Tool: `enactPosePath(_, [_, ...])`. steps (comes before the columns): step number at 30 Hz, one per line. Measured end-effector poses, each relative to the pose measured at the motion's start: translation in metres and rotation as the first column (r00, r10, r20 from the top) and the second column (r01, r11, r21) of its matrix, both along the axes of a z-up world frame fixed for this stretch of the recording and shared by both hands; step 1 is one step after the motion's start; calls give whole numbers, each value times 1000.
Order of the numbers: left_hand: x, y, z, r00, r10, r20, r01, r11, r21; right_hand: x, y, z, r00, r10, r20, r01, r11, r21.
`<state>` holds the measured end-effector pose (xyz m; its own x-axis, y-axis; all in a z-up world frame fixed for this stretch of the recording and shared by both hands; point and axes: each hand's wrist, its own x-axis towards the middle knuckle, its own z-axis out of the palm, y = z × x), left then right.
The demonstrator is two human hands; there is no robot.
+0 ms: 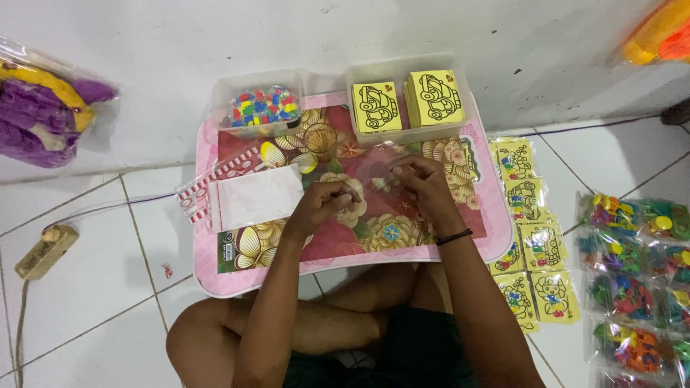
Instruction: The person puts toy sand art cards and small bags of colored sand into clear plastic bags by hand while sitting on the floor.
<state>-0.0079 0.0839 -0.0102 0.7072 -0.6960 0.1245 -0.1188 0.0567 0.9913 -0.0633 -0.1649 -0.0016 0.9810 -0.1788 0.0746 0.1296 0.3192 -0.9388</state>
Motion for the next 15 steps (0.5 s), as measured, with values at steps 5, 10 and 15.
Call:
enactPosePath(5, [0, 0, 11, 993, -64, -97, 64, 998, -1, 1, -4, -15, 1000, -26, 16, 25, 999, 34])
enactPosePath(10, [-2, -3, 35, 990, -84, -112, 98, 986, 133, 4, -6, -22, 1000, -8, 24, 7, 998, 56])
enactPosePath(15, [-6, -15, 54, 997, -70, 33, 54, 933, 355, -3, -1, -4, 999, 44, 8, -44, 999, 13])
